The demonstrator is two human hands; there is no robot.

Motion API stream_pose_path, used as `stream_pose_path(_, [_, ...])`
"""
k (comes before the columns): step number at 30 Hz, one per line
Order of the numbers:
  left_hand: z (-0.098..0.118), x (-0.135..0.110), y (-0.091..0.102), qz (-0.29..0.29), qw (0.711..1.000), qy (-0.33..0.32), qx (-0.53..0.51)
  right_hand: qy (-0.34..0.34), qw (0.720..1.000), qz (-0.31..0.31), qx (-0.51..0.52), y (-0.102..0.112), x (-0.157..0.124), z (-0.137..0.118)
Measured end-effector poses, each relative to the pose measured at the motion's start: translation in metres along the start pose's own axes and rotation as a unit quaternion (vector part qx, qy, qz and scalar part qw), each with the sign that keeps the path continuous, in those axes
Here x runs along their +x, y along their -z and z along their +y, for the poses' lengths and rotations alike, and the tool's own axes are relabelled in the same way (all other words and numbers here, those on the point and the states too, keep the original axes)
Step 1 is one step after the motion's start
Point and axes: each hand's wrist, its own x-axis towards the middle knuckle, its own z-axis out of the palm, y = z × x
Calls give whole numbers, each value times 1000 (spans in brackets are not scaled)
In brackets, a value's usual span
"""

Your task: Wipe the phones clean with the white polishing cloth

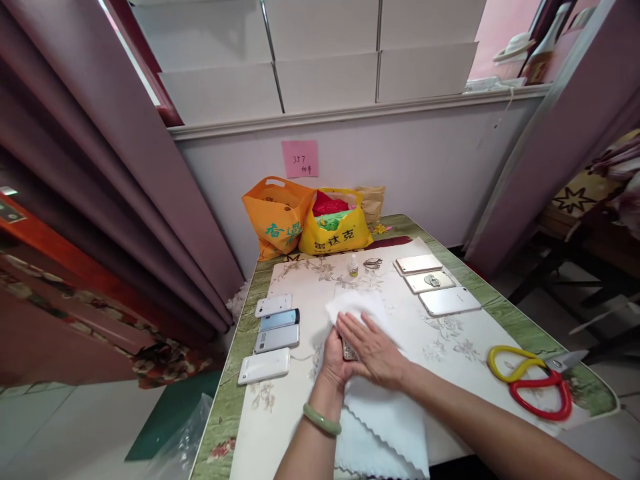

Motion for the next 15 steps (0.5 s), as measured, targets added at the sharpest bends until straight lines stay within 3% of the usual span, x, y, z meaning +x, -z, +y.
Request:
stream_pose_path(2, [1,1,-5,-40,999,28,-2,-88,996,21,-9,0,7,9])
stream_pose_path(4, [2,2,-5,-53,997,52,1,-118,992,36,-12,0,2,8])
stream_pose_path(8, [1,7,6,50,999,-3,8,12,1000,3,19,3,-22,-7])
stream_pose_path(10, [0,7,7,69,997,-32,6,42,998,-19,31,5,-19,-3])
stream_pose_path(11, [0,7,5,53,998,-27,5,34,999,-22,30,6,-14,3])
stream_pose_path(15, [1,3,-8,-37,999,31,6,-104,994,4,11,5,3,22])
